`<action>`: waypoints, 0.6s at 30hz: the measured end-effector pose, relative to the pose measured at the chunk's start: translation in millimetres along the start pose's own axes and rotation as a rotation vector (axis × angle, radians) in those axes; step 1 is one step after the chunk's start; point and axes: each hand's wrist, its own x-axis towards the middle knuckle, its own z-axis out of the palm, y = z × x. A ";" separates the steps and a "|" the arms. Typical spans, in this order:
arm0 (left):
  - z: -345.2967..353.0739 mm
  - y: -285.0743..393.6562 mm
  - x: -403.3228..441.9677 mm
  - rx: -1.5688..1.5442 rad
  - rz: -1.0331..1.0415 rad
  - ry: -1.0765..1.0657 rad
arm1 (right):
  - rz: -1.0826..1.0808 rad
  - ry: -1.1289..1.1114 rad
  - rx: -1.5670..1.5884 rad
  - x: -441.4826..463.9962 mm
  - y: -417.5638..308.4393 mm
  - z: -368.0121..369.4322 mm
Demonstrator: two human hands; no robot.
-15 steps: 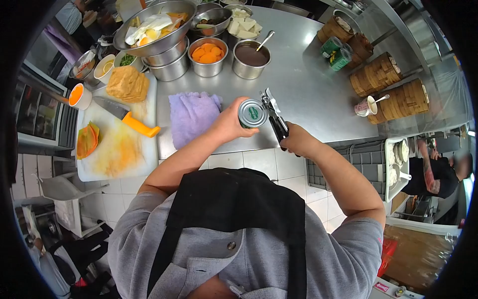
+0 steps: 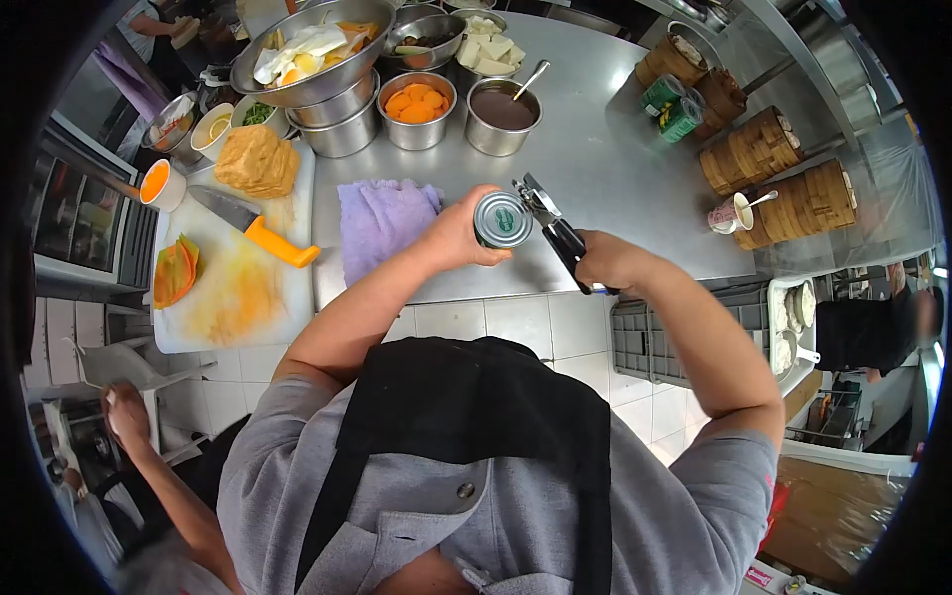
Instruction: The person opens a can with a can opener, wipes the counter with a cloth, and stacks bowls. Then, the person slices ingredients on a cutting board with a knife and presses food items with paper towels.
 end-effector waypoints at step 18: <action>-1.7 -2.7 2.2 0.041 0.000 -0.012 | 0.131 0.134 -0.107 -1.3 -14.9 15.8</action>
